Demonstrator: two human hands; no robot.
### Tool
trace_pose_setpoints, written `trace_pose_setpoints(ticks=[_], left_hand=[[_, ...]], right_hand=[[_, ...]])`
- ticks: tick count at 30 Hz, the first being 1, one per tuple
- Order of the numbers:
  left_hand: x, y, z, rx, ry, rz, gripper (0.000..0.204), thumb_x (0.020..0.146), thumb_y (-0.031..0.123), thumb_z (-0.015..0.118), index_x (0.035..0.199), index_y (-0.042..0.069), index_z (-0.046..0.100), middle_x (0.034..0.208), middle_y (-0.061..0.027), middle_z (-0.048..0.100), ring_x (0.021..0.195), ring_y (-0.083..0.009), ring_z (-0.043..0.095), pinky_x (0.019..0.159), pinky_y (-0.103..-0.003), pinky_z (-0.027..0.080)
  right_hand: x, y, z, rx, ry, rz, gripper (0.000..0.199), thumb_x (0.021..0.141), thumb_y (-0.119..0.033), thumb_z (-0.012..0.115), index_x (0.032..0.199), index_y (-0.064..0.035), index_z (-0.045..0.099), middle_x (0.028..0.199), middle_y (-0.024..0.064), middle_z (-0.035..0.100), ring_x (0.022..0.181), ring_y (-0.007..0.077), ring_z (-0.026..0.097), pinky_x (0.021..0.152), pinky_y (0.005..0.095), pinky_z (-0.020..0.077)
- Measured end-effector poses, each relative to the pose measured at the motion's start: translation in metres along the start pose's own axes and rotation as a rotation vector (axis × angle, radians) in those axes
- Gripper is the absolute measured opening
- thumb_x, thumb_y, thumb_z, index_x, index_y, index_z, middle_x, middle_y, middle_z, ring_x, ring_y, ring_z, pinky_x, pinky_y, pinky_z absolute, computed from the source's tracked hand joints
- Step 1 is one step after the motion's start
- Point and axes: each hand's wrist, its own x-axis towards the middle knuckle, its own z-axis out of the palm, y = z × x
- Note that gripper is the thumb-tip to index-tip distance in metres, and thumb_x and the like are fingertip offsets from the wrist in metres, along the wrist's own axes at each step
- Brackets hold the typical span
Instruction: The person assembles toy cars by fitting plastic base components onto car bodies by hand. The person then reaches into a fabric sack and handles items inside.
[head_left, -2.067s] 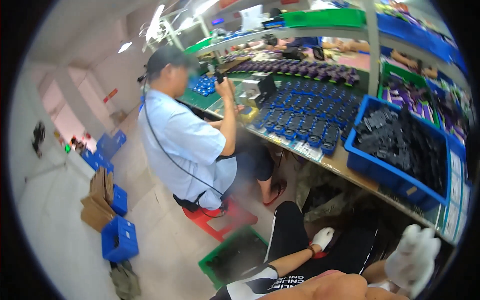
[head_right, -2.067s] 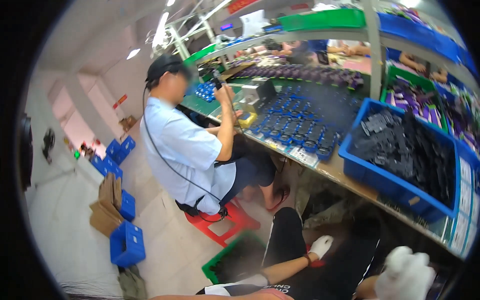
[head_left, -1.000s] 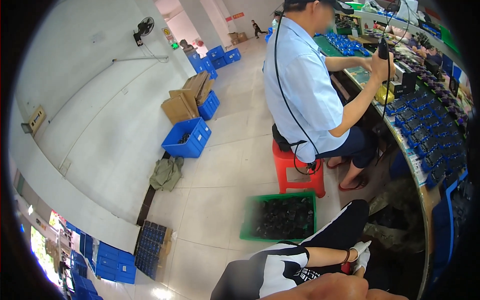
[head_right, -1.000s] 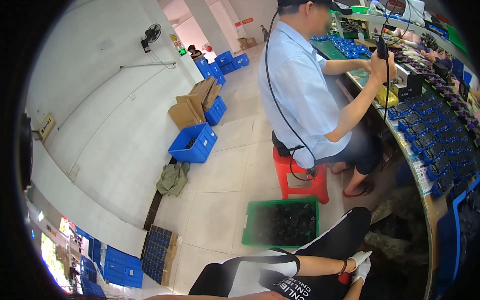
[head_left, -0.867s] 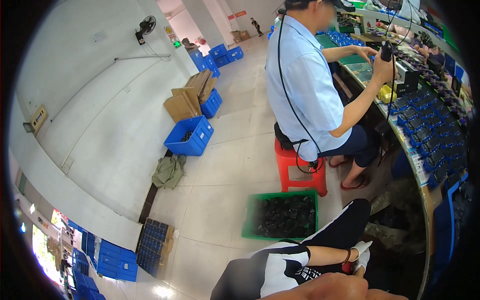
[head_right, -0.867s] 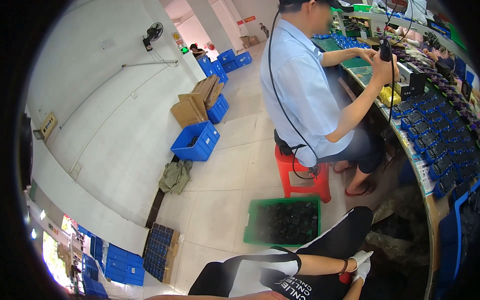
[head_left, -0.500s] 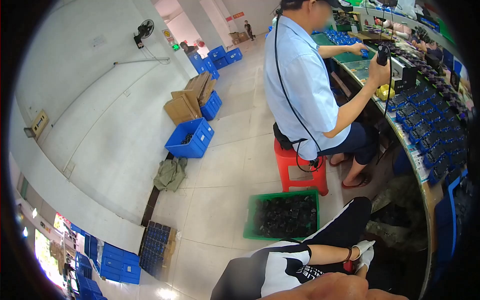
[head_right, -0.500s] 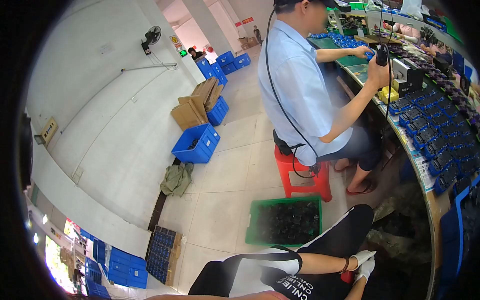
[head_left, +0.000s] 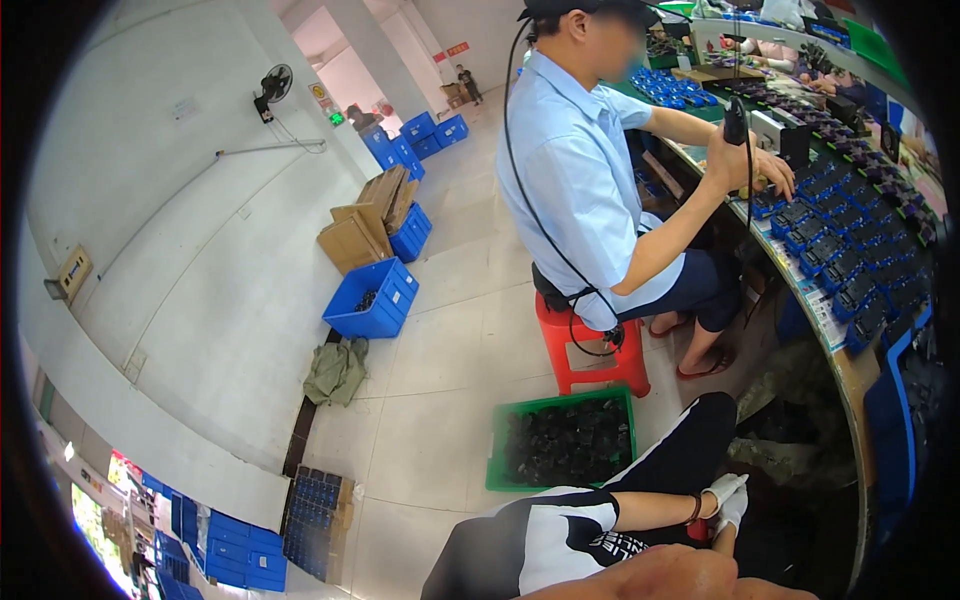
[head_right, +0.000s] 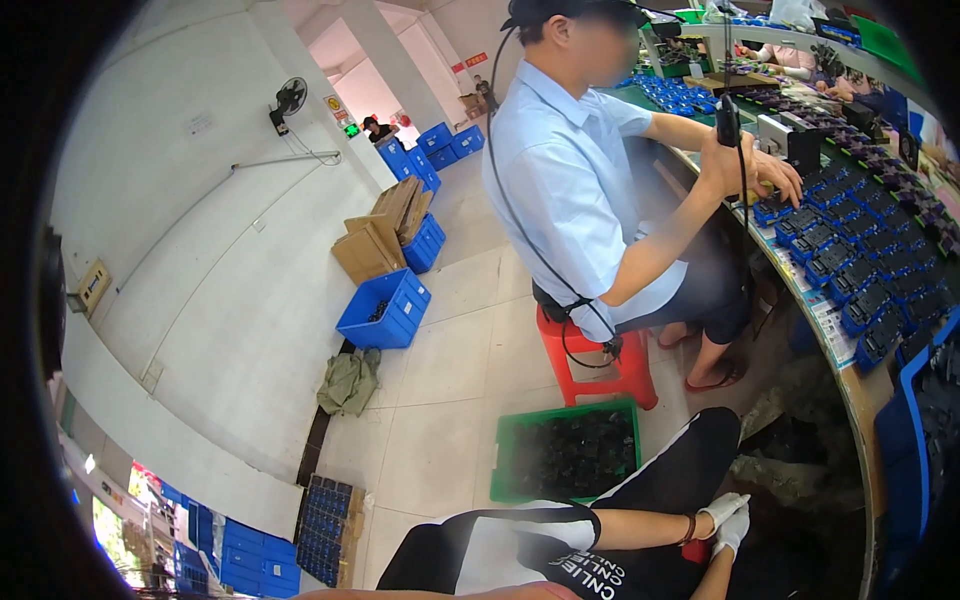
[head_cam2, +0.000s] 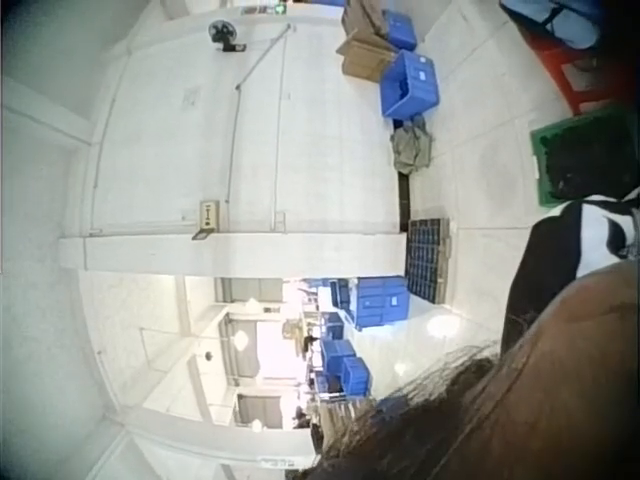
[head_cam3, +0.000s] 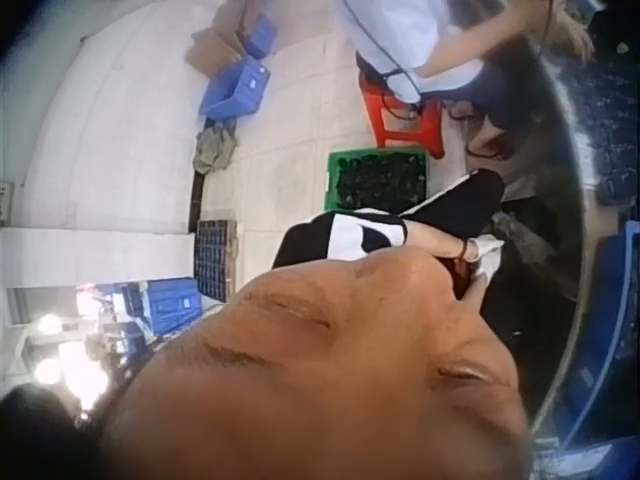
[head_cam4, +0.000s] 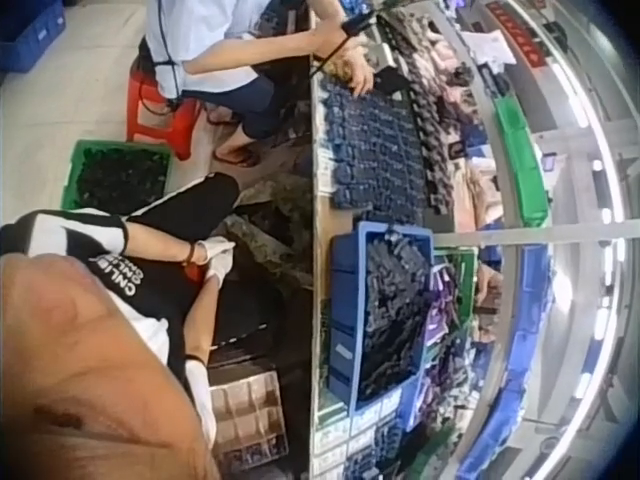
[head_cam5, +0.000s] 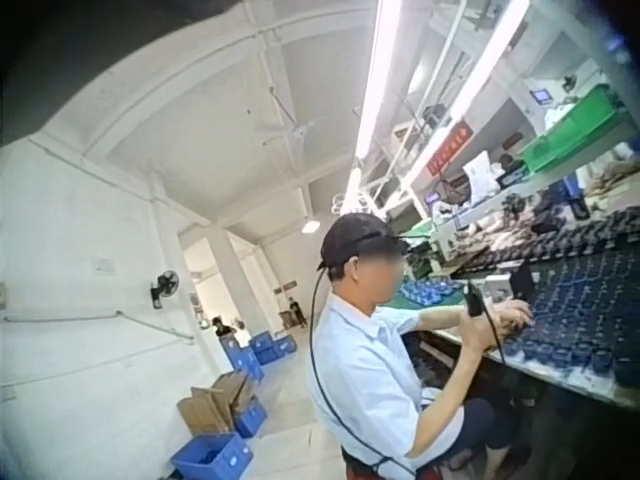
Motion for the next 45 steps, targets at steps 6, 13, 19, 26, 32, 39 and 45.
trace_pose_setpoints(ticks=[6, 13, 19, 26, 32, 39, 45], left_hand=[[-0.004, 0.009, -0.026, 0.057, -0.104, -0.057, 0.041, 0.095, 0.040, 0.047, 0.111, 0.005, 0.062, 0.113, -0.0111, 0.063, 0.106, -0.0247, 0.057, 0.094, -0.033, 0.041], [0.016, -0.024, 0.009, 0.132, -0.467, -0.308, 0.039, 0.094, 0.038, 0.052, 0.111, 0.006, 0.063, 0.111, -0.0070, 0.064, 0.104, -0.0211, 0.057, 0.096, -0.032, 0.041], [0.020, -0.024, -0.001, 0.180, -0.411, -0.284, 0.041, 0.092, 0.042, 0.055, 0.111, 0.006, 0.063, 0.110, -0.0088, 0.064, 0.101, -0.0230, 0.059, 0.094, -0.035, 0.043], [0.026, -0.024, -0.002, 0.211, -0.422, -0.294, 0.043, 0.094, 0.041, 0.052, 0.110, 0.003, 0.064, 0.110, -0.0076, 0.064, 0.102, -0.0202, 0.057, 0.091, -0.032, 0.043], [0.064, -0.053, -0.012, 0.149, -0.414, -0.362, 0.056, 0.090, 0.051, 0.054, 0.120, 0.003, 0.058, 0.120, -0.0095, 0.060, 0.108, -0.0218, 0.056, 0.095, -0.032, 0.041], [0.052, -0.048, -0.009, 0.101, -0.425, -0.414, 0.072, 0.085, 0.063, 0.054, 0.125, 0.003, 0.055, 0.126, -0.0095, 0.057, 0.115, -0.0233, 0.053, 0.099, -0.034, 0.040], [0.007, -0.011, 0.009, 0.181, -0.361, -0.440, 0.067, 0.090, 0.064, 0.040, 0.125, 0.009, 0.056, 0.128, -0.0072, 0.056, 0.119, -0.0245, 0.050, 0.104, -0.037, 0.035]], right_hand=[[-0.021, -0.032, 0.009, 0.217, 0.045, 0.044, 0.031, 0.097, -0.025, 0.044, 0.106, -0.0011, 0.061, 0.096, 0.0122, 0.067, 0.086, 0.0249, 0.065, 0.077, 0.0376, 0.0506], [-0.039, -0.075, -0.003, -0.830, 0.171, 0.007, 0.032, 0.086, -0.029, 0.051, 0.103, -0.0052, 0.064, 0.103, 0.0203, 0.066, 0.097, 0.0366, 0.063, 0.085, 0.0443, 0.0498], [-0.062, -0.102, 0.006, -0.662, 0.215, 0.047, 0.036, 0.087, -0.033, 0.051, 0.109, -0.0077, 0.063, 0.107, 0.0218, 0.064, 0.101, 0.0379, 0.061, 0.087, 0.0470, 0.0480], [-0.066, -0.113, 0.004, -0.653, 0.231, 0.022, 0.037, 0.089, -0.033, 0.046, 0.112, -0.0085, 0.063, 0.111, 0.0196, 0.063, 0.104, 0.0367, 0.060, 0.089, 0.0456, 0.0471], [-0.057, -0.106, 0.008, -0.674, 0.223, 0.005, 0.037, 0.090, -0.032, 0.043, 0.111, -0.0091, 0.064, 0.113, 0.0167, 0.063, 0.106, 0.0353, 0.059, 0.090, 0.0455, 0.0467], [-0.053, -0.101, 0.007, -0.670, 0.249, -0.036, 0.038, 0.090, -0.034, 0.042, 0.107, -0.0091, 0.065, 0.110, 0.0178, 0.064, 0.104, 0.0363, 0.059, 0.089, 0.0461, 0.0465], [-0.054, -0.098, 0.003, -0.613, 0.276, 0.016, 0.038, 0.090, -0.035, 0.043, 0.107, -0.0091, 0.064, 0.108, 0.0195, 0.064, 0.103, 0.0374, 0.059, 0.088, 0.0472, 0.0461]])
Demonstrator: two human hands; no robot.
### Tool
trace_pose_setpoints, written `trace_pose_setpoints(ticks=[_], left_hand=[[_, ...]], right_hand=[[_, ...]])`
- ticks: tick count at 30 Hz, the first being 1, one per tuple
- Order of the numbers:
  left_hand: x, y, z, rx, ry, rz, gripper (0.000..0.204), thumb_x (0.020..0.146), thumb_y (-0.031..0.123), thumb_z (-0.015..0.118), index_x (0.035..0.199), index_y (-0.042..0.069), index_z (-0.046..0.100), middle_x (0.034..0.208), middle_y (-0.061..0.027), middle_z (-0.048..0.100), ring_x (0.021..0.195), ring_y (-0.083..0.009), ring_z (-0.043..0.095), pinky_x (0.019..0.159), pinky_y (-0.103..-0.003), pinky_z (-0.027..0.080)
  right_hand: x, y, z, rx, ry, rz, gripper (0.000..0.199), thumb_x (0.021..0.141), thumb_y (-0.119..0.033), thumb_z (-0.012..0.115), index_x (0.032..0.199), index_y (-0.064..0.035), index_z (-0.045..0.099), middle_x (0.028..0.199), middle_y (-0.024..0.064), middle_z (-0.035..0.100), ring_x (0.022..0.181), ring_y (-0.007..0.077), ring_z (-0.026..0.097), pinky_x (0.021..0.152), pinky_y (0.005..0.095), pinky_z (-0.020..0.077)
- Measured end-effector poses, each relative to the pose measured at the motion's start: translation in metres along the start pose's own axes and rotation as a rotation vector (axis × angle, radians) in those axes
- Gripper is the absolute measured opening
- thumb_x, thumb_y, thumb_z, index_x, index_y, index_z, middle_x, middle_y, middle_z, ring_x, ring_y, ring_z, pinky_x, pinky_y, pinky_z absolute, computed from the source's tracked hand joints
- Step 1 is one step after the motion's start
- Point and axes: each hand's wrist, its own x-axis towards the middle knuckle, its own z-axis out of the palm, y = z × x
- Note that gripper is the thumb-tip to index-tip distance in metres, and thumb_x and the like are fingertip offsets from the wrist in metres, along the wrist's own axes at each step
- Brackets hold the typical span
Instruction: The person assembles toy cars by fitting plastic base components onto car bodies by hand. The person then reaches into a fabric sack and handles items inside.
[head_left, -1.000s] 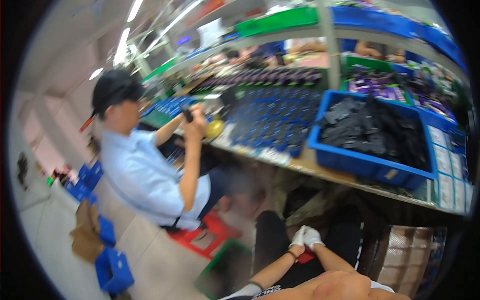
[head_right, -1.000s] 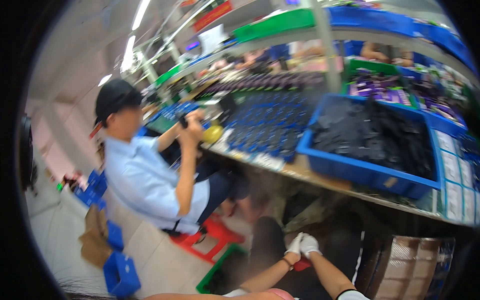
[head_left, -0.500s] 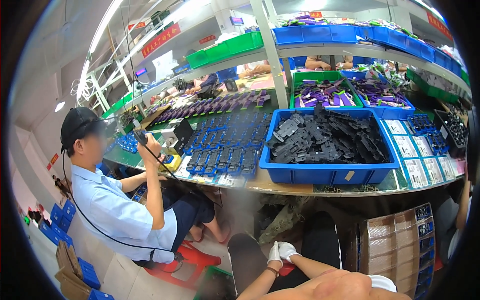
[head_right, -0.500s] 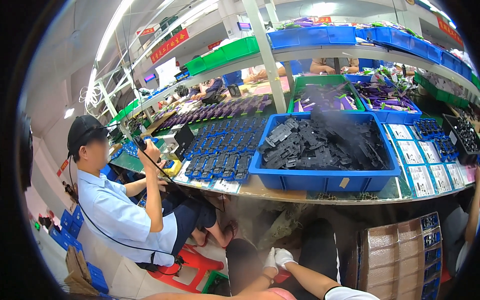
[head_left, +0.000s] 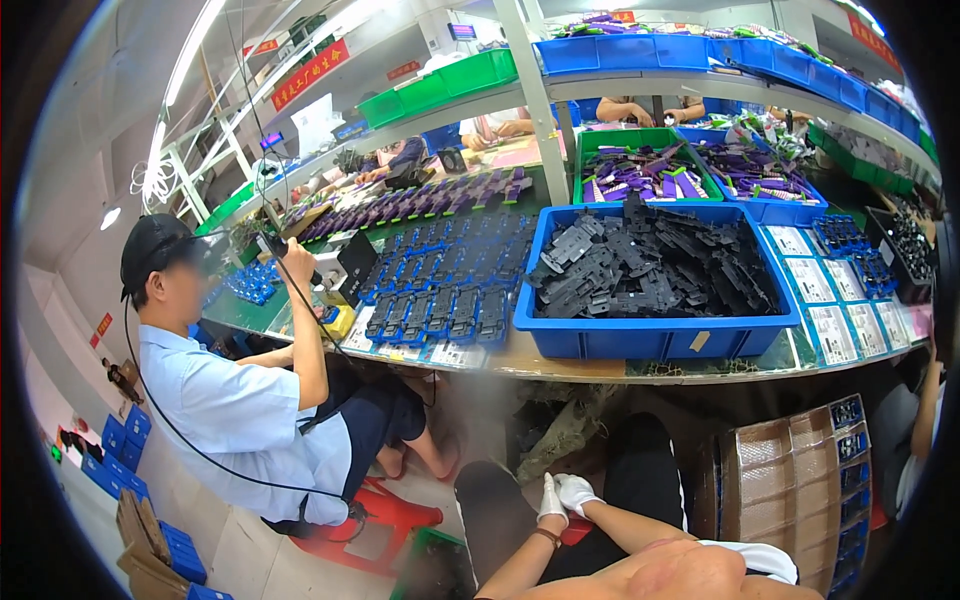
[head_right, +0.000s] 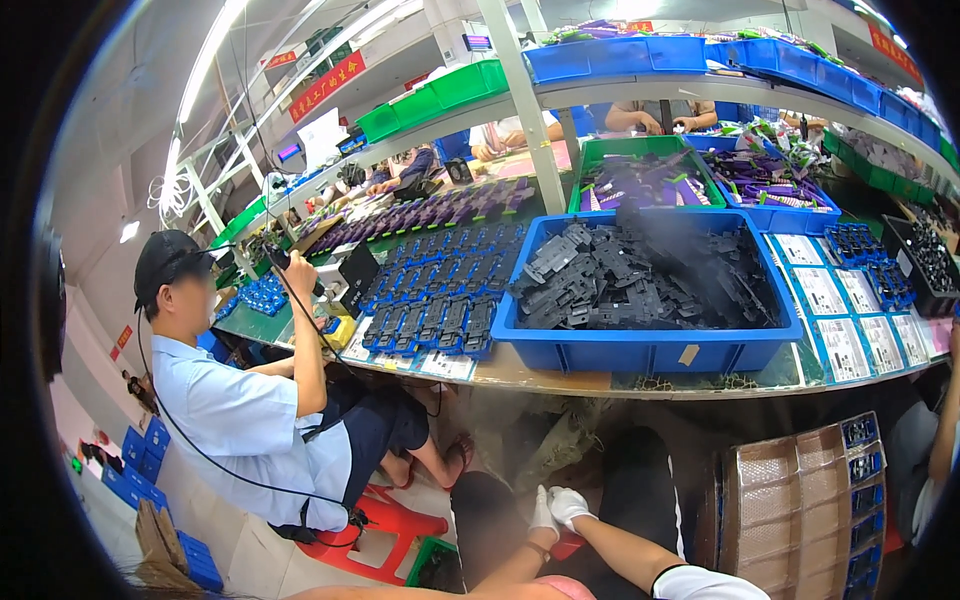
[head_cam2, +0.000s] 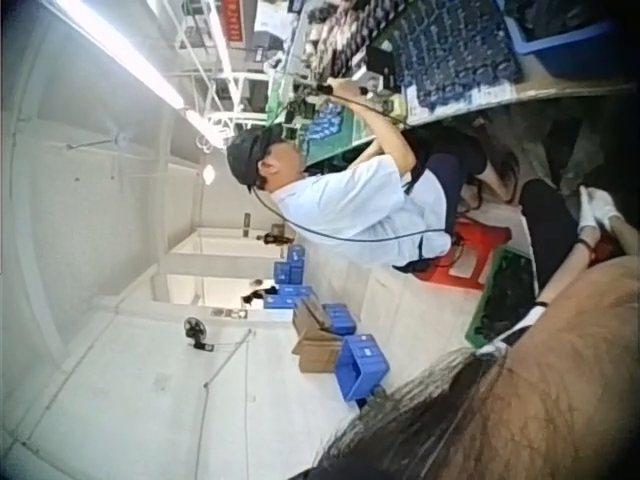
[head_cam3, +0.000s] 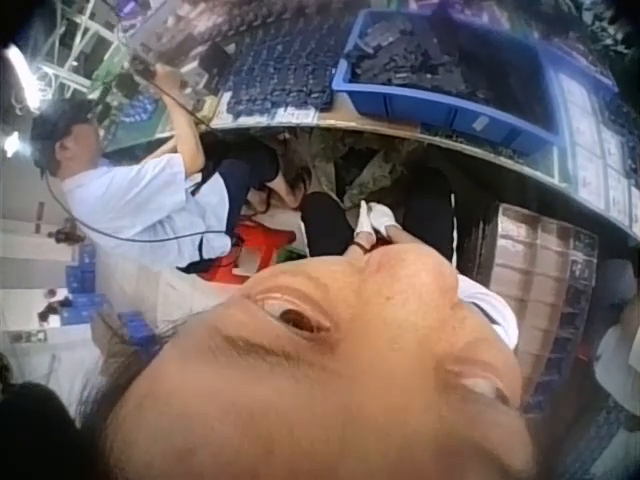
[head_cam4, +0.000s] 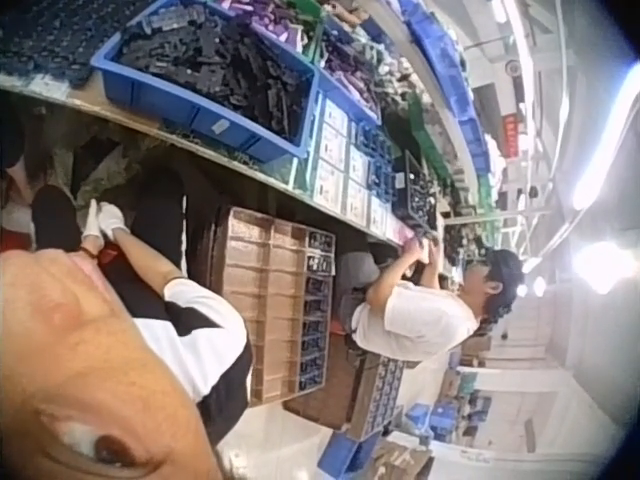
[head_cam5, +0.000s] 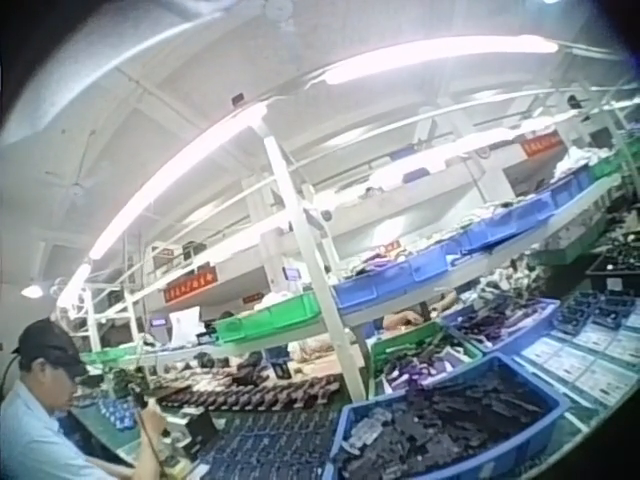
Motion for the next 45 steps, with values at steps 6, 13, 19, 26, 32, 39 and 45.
trace_pose_setpoints(ticks=[6, 13, 19, 26, 32, 39, 45], left_hand=[[0.010, -0.004, -0.002, -0.055, -0.015, 0.001, 0.066, 0.089, 0.065, 0.041, 0.123, 0.010, 0.056, 0.126, -0.0067, 0.057, 0.117, -0.0249, 0.051, 0.103, -0.037, 0.037], [0.019, -0.007, -0.010, -0.078, -0.049, 0.021, 0.062, 0.089, 0.063, 0.044, 0.117, 0.010, 0.059, 0.118, -0.0069, 0.061, 0.110, -0.0258, 0.055, 0.098, -0.038, 0.042], [0.007, -0.002, -0.002, -0.090, -0.084, -0.009, 0.063, 0.089, 0.063, 0.044, 0.120, 0.010, 0.058, 0.121, -0.0075, 0.060, 0.114, -0.0258, 0.053, 0.100, -0.038, 0.041], [0.022, -0.011, -0.009, -0.114, -0.076, -0.022, 0.059, 0.090, 0.062, 0.044, 0.118, 0.012, 0.059, 0.118, -0.0061, 0.061, 0.112, -0.0261, 0.055, 0.100, -0.039, 0.040], [0.033, -0.013, -0.019, -0.085, -0.134, -0.027, 0.083, 0.086, 0.070, 0.041, 0.139, 0.005, 0.040, 0.140, -0.0059, 0.047, 0.128, -0.0224, 0.042, 0.109, -0.033, 0.028], [0.029, -0.011, -0.015, -0.110, -0.181, -0.082, 0.075, 0.087, 0.068, 0.042, 0.131, 0.007, 0.050, 0.133, -0.0080, 0.053, 0.124, -0.0249, 0.046, 0.108, -0.038, 0.031], [0.010, -0.001, -0.005, -0.159, -0.134, -0.089, 0.072, 0.088, 0.066, 0.043, 0.135, 0.011, 0.046, 0.137, -0.0078, 0.049, 0.126, -0.0282, 0.045, 0.108, -0.043, 0.031]], right_hand=[[0.003, 0.004, 0.000, 0.011, -0.022, -0.019, 0.039, 0.090, -0.036, 0.042, 0.110, -0.0102, 0.063, 0.108, 0.0212, 0.063, 0.103, 0.0380, 0.059, 0.089, 0.0474, 0.0455], [-0.001, -0.003, -0.003, 0.031, 0.005, 0.051, 0.043, 0.089, -0.039, 0.043, 0.114, -0.0084, 0.061, 0.110, 0.0236, 0.062, 0.105, 0.0387, 0.058, 0.090, 0.0467, 0.0450], [-0.008, -0.010, -0.012, 0.036, 0.033, 0.040, 0.043, 0.089, -0.038, 0.043, 0.115, -0.0081, 0.060, 0.109, 0.0241, 0.062, 0.104, 0.0398, 0.058, 0.088, 0.0476, 0.0456], [-0.004, -0.003, -0.009, -0.017, -0.016, -0.011, 0.042, 0.090, -0.039, 0.040, 0.109, -0.0085, 0.062, 0.108, 0.0208, 0.063, 0.102, 0.0386, 0.059, 0.087, 0.0479, 0.0460], [-0.007, -0.008, -0.012, -0.058, -0.062, -0.031, 0.044, 0.090, -0.041, 0.038, 0.108, -0.0114, 0.065, 0.110, 0.0172, 0.064, 0.103, 0.0362, 0.060, 0.088, 0.0465, 0.0464], [-0.012, -0.017, -0.029, -0.100, -0.082, 0.028, 0.045, 0.088, -0.041, 0.041, 0.101, -0.0086, 0.070, 0.108, 0.0196, 0.064, 0.102, 0.0357, 0.061, 0.089, 0.0449, 0.0468], [-0.013, -0.015, -0.035, -0.043, -0.052, 0.067, 0.044, 0.087, -0.040, 0.045, 0.104, -0.0076, 0.069, 0.109, 0.0206, 0.063, 0.105, 0.0360, 0.059, 0.091, 0.0443, 0.0458]])
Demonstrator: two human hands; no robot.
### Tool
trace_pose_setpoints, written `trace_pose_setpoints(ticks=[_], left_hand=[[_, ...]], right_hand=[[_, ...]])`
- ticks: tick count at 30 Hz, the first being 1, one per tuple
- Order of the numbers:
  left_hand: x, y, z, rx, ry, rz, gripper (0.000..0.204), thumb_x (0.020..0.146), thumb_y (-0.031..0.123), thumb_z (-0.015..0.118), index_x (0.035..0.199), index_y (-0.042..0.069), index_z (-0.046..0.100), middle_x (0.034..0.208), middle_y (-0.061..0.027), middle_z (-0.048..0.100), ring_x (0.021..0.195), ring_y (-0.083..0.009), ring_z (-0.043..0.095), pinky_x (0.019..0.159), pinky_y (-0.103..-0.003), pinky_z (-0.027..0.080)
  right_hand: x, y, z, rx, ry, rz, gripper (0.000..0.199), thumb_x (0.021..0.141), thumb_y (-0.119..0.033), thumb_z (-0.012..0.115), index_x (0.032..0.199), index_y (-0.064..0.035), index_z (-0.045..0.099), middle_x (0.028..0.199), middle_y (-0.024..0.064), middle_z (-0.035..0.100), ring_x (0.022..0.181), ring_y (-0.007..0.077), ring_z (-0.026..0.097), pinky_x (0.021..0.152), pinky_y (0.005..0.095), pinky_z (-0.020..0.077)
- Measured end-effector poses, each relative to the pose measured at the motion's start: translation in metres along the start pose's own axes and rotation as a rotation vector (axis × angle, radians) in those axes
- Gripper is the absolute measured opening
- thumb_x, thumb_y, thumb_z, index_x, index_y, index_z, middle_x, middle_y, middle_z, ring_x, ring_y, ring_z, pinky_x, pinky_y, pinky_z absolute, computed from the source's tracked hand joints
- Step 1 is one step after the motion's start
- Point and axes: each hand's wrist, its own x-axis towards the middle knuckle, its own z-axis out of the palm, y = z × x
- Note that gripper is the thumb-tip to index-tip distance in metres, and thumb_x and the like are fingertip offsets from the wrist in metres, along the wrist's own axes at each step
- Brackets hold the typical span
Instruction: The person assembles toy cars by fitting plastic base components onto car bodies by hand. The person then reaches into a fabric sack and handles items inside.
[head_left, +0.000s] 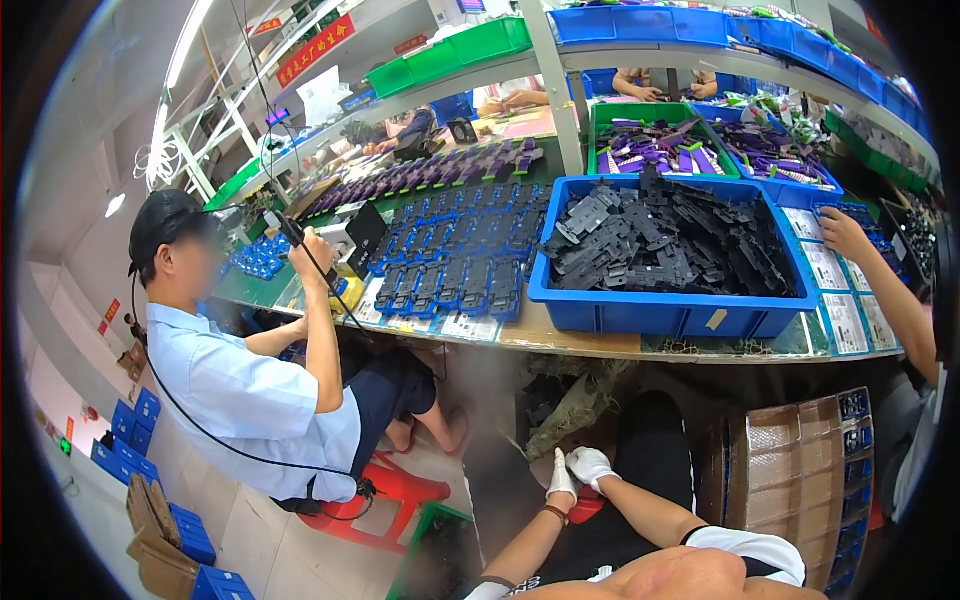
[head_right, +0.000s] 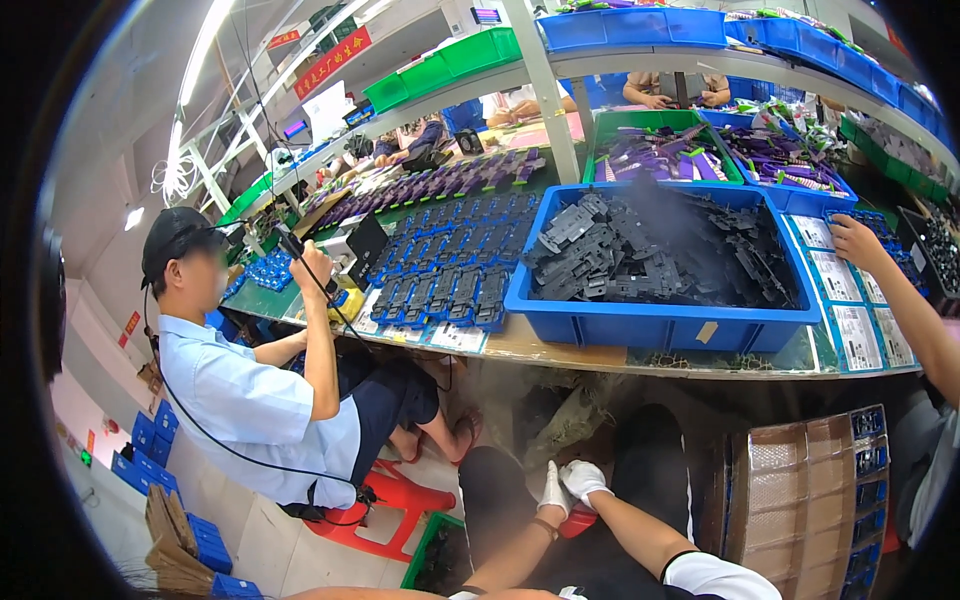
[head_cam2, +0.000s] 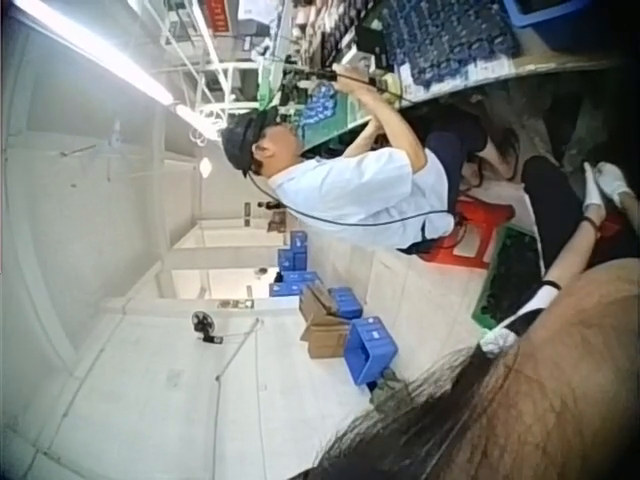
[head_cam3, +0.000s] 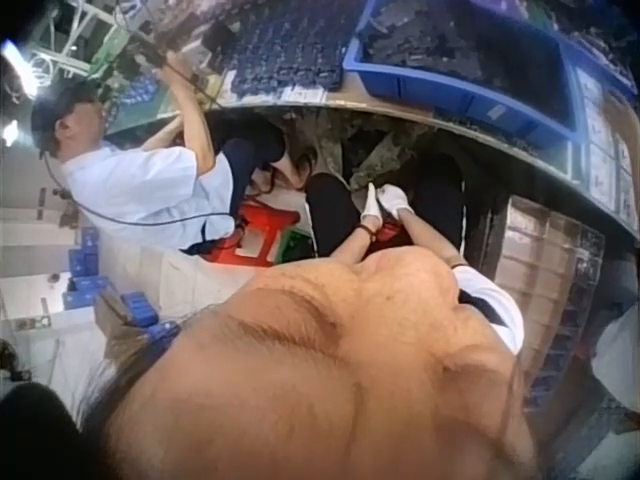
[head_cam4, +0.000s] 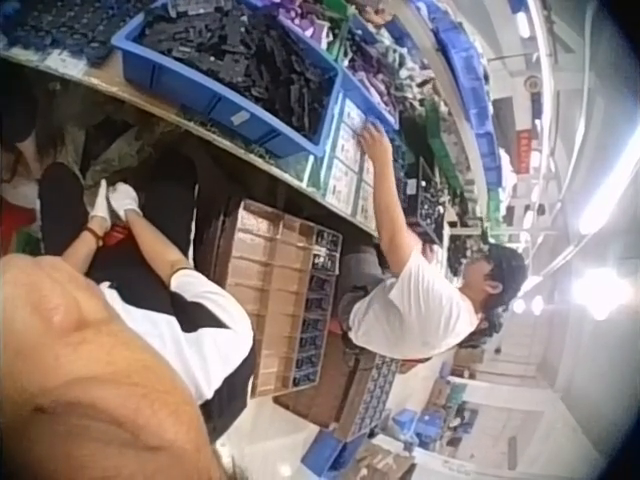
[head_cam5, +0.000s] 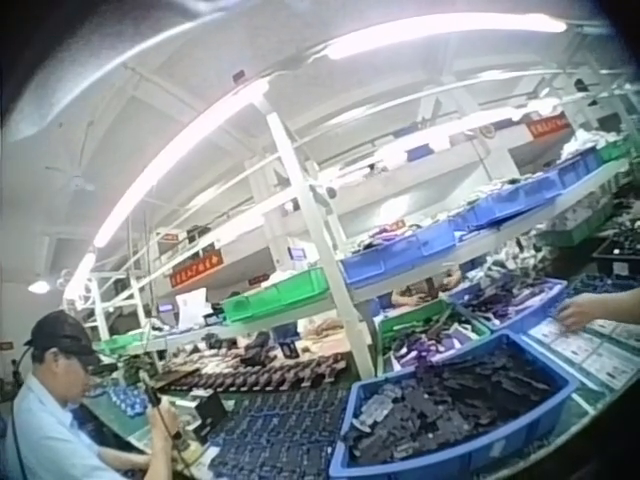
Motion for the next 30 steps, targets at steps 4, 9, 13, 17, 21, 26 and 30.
trace_pose_setpoints(ticks=[4, 9, 13, 17, 21, 26, 30], left_hand=[[-0.005, -0.002, 0.003, 0.045, -0.016, -0.004, 0.074, 0.087, 0.067, 0.042, 0.136, 0.011, 0.045, 0.138, -0.0081, 0.048, 0.126, -0.0284, 0.044, 0.109, -0.042, 0.031], [0.000, -0.002, -0.003, 0.057, -0.024, -0.005, 0.078, 0.086, 0.069, 0.042, 0.135, 0.008, 0.045, 0.137, -0.0091, 0.049, 0.125, -0.0289, 0.045, 0.108, -0.042, 0.031], [-0.009, 0.000, 0.005, 0.063, -0.015, -0.014, 0.081, 0.085, 0.070, 0.041, 0.135, 0.006, 0.045, 0.137, -0.0101, 0.049, 0.125, -0.0293, 0.046, 0.109, -0.042, 0.032], [-0.013, 0.003, 0.013, 0.079, -0.008, -0.013, 0.082, 0.085, 0.071, 0.041, 0.137, 0.006, 0.043, 0.138, -0.0102, 0.048, 0.127, -0.0290, 0.044, 0.109, -0.042, 0.031], [-0.014, 0.008, 0.008, 0.060, -0.009, 0.001, 0.084, 0.085, 0.071, 0.041, 0.137, 0.006, 0.042, 0.140, -0.0103, 0.046, 0.129, -0.0288, 0.042, 0.110, -0.041, 0.029], [-0.018, 0.007, 0.015, 0.083, -0.047, -0.032, 0.084, 0.085, 0.072, 0.040, 0.138, 0.006, 0.041, 0.140, -0.0100, 0.045, 0.129, -0.0290, 0.041, 0.110, -0.041, 0.029], [-0.022, 0.008, 0.015, 0.114, -0.021, -0.033, 0.086, 0.084, 0.074, 0.039, 0.137, 0.007, 0.043, 0.139, -0.0094, 0.047, 0.128, -0.0282, 0.043, 0.109, -0.040, 0.031]], right_hand=[[-0.002, 0.000, 0.002, 0.022, 0.043, 0.040, 0.045, 0.087, -0.040, 0.044, 0.108, -0.0076, 0.067, 0.112, 0.0205, 0.062, 0.108, 0.0358, 0.058, 0.092, 0.0437, 0.0450], [0.000, 0.000, 0.003, -0.038, -0.058, 0.004, 0.047, 0.087, -0.041, 0.043, 0.110, -0.0071, 0.066, 0.114, 0.0210, 0.061, 0.108, 0.0363, 0.058, 0.093, 0.0437, 0.0446], [-0.001, -0.001, 0.001, -0.036, -0.079, -0.007, 0.048, 0.087, -0.042, 0.043, 0.106, -0.0061, 0.067, 0.112, 0.0219, 0.062, 0.107, 0.0363, 0.058, 0.092, 0.0440, 0.0447], [-0.002, -0.001, -0.003, -0.070, -0.091, 0.012, 0.046, 0.086, -0.041, 0.043, 0.100, -0.0066, 0.069, 0.109, 0.0205, 0.063, 0.105, 0.0366, 0.059, 0.092, 0.0441, 0.0450], [-0.008, -0.012, -0.009, -0.050, -0.031, -0.008, 0.043, 0.085, -0.038, 0.042, 0.100, -0.0083, 0.070, 0.109, 0.0186, 0.063, 0.104, 0.0361, 0.059, 0.091, 0.0438, 0.0452], [-0.003, -0.003, -0.004, -0.034, -0.040, -0.003, 0.042, 0.085, -0.036, 0.042, 0.100, -0.0080, 0.070, 0.109, 0.0182, 0.064, 0.104, 0.0353, 0.060, 0.091, 0.0438, 0.0457], [-0.012, -0.009, -0.008, -0.078, -0.004, -0.051, 0.038, 0.086, -0.032, 0.042, 0.098, -0.0092, 0.070, 0.101, 0.0167, 0.066, 0.099, 0.0345, 0.061, 0.088, 0.0423, 0.0481]])
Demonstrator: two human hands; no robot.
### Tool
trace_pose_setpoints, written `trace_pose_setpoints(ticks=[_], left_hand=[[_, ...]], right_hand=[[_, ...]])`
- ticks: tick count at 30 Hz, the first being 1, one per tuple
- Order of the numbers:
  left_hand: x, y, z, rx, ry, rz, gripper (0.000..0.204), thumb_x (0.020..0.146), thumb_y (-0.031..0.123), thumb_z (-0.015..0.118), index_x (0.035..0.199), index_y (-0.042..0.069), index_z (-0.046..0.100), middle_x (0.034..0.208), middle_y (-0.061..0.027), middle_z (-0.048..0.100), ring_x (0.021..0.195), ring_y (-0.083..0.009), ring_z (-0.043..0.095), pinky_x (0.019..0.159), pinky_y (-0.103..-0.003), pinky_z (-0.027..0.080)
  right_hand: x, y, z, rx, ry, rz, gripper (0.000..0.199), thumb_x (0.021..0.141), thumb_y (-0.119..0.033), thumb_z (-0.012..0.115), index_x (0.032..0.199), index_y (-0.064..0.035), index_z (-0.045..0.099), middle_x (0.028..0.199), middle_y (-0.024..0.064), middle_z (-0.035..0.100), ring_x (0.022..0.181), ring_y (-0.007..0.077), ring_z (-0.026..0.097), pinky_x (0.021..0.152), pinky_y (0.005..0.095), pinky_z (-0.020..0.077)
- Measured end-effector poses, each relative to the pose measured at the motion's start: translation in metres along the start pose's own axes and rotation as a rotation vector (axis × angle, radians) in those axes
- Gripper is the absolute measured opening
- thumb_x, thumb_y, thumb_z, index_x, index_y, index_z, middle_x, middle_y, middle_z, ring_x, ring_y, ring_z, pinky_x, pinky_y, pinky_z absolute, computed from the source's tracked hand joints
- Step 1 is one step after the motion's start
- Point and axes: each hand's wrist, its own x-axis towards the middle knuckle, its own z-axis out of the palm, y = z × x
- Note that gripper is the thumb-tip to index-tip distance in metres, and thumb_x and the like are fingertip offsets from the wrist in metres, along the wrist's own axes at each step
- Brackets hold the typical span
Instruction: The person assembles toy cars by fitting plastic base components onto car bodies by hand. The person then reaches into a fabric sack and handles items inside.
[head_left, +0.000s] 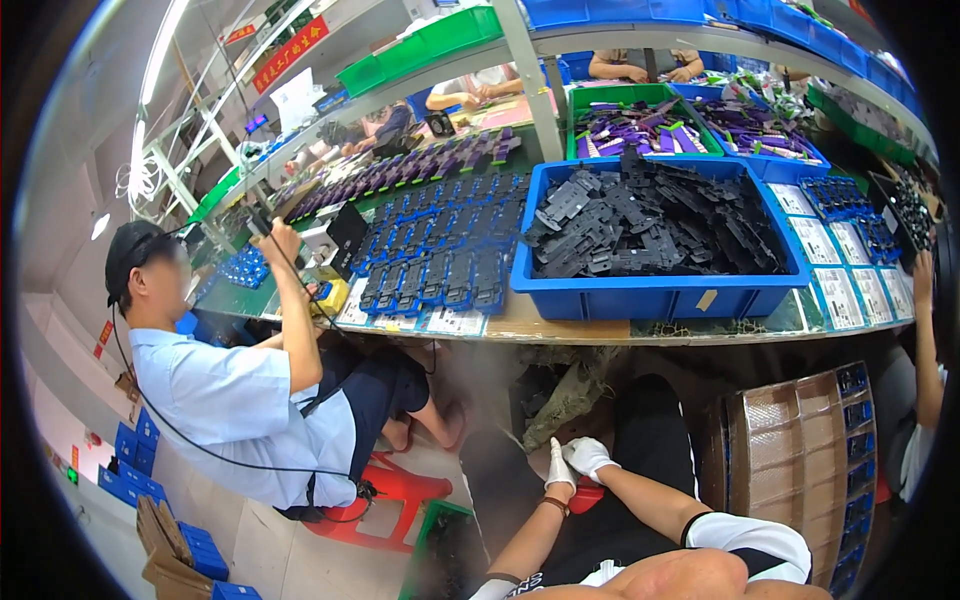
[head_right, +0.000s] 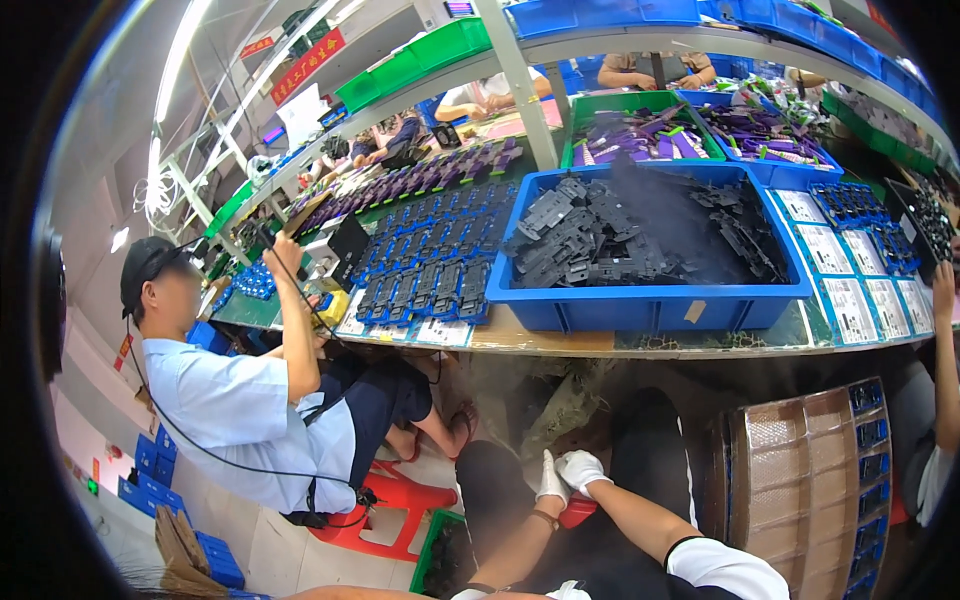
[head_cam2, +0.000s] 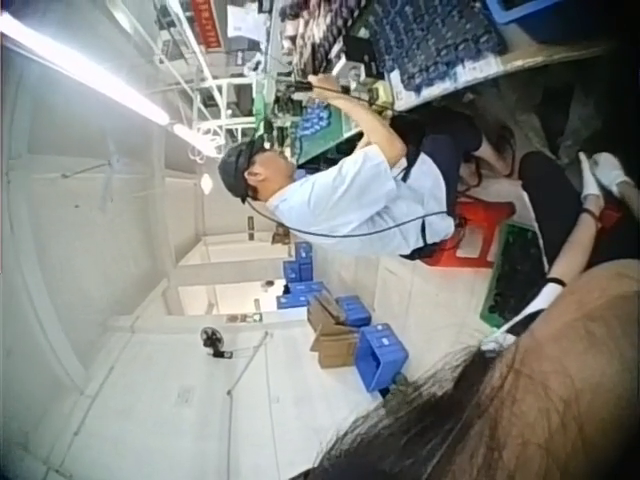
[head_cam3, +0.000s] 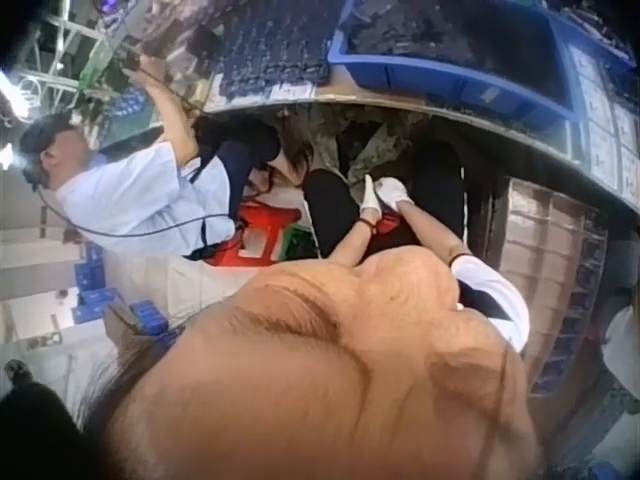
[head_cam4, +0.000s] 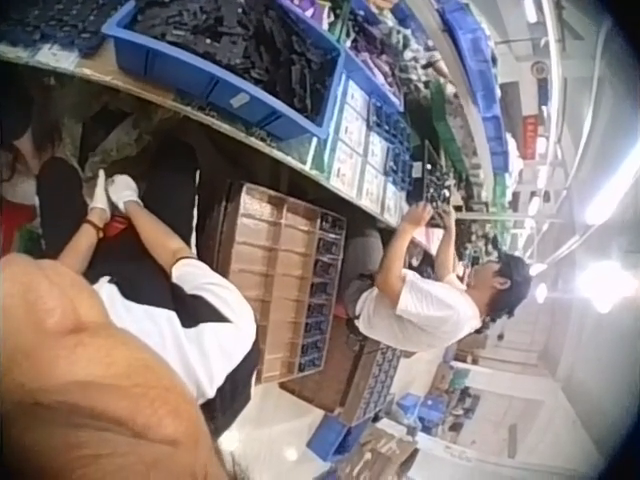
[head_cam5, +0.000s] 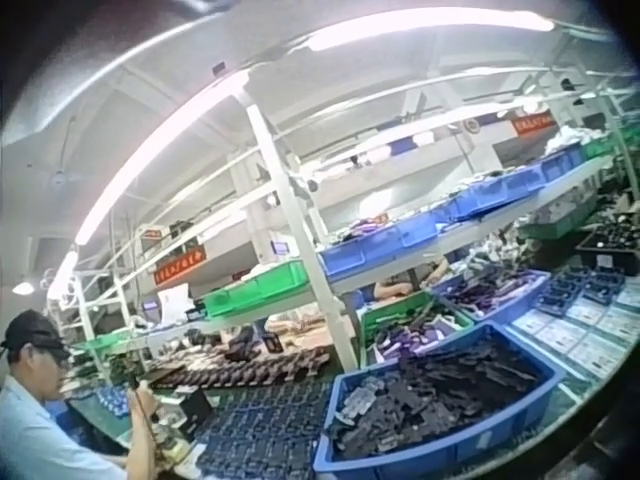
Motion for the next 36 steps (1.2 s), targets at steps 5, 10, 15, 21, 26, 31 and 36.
trace_pose_setpoints(ticks=[5, 10, 15, 21, 26, 31, 36], left_hand=[[0.026, -0.004, -0.023, 0.027, -0.180, 0.327, 0.075, 0.088, 0.070, 0.033, 0.136, 0.013, 0.045, 0.134, -0.0071, 0.051, 0.124, -0.0248, 0.046, 0.107, -0.037, 0.034], [0.003, 0.005, -0.005, 0.085, 0.062, 0.048, 0.094, 0.084, 0.077, 0.029, 0.146, 0.006, 0.024, 0.152, -0.0152, 0.023, 0.132, -0.0352, 0.035, 0.105, -0.049, 0.033], [0.002, 0.009, -0.010, 0.133, 0.034, 0.036, 0.091, 0.086, 0.073, 0.034, 0.146, 0.005, 0.023, 0.149, -0.0161, 0.029, 0.130, -0.0352, 0.038, 0.103, -0.048, 0.036], [0.005, 0.002, 0.001, 0.193, 0.054, 0.000, 0.089, 0.087, 0.071, 0.036, 0.145, 0.005, 0.026, 0.145, -0.0166, 0.036, 0.126, -0.0344, 0.043, 0.102, -0.047, 0.038], [0.009, -0.002, -0.006, 0.219, 0.093, -0.017, 0.088, 0.087, 0.070, 0.037, 0.144, 0.004, 0.028, 0.142, -0.0173, 0.039, 0.124, -0.0343, 0.045, 0.101, -0.047, 0.039], [0.000, 0.005, -0.009, 0.214, 0.077, -0.023, 0.083, 0.092, 0.065, 0.030, 0.146, 0.004, 0.021, 0.151, -0.0187, 0.024, 0.136, -0.0368, 0.029, 0.111, -0.047, 0.025], [0.002, 0.000, 0.000, 0.274, 0.080, -0.032, 0.082, 0.092, 0.064, 0.030, 0.146, 0.002, 0.022, 0.150, -0.0197, 0.025, 0.134, -0.0371, 0.031, 0.110, -0.048, 0.026]], right_hand=[[-0.026, -0.032, -0.030, 0.132, 0.407, -0.594, 0.022, 0.086, -0.026, 0.055, 0.094, -0.0105, 0.069, 0.093, 0.0117, 0.067, 0.087, 0.0311, 0.064, 0.076, 0.0404, 0.0517], [-0.142, -0.068, -0.212, -0.051, 0.482, -0.946, 0.024, 0.072, -0.015, 0.068, 0.095, -0.0084, 0.067, 0.092, 0.0070, 0.068, 0.076, 0.0259, 0.065, 0.067, 0.0346, 0.0525], [-0.218, -0.009, -0.335, 0.037, 1.385, -0.678, 0.016, 0.090, -0.009, 0.050, 0.081, -0.0019, 0.061, 0.079, 0.0072, 0.060, 0.071, 0.0167, 0.055, 0.067, 0.0293, 0.0444], [-0.159, 0.204, -0.486, -0.107, 1.317, 0.149, 0.041, 0.087, -0.022, 0.060, 0.122, 0.0003, 0.055, 0.107, 0.0187, 0.063, 0.097, 0.0270, 0.062, 0.087, 0.0339, 0.0466], [-0.110, 0.312, -0.550, -0.504, 1.333, 0.484, 0.065, 0.078, -0.025, 0.062, 0.135, -0.0006, 0.042, 0.122, 0.0240, 0.057, 0.112, 0.0370, 0.055, 0.098, 0.0416, 0.0412], [-0.078, 0.291, -0.571, -0.268, 1.146, 0.641, 0.070, 0.081, -0.023, 0.060, 0.143, -0.0116, 0.031, 0.121, 0.0266, 0.057, 0.111, 0.0407, 0.056, 0.098, 0.0440, 0.0415], [-0.074, 0.329, -0.597, -0.255, 1.159, 0.734, 0.069, 0.082, -0.030, 0.060, 0.144, -0.0200, 0.032, 0.125, 0.0224, 0.056, 0.113, 0.0386, 0.056, 0.097, 0.0448, 0.0423]])
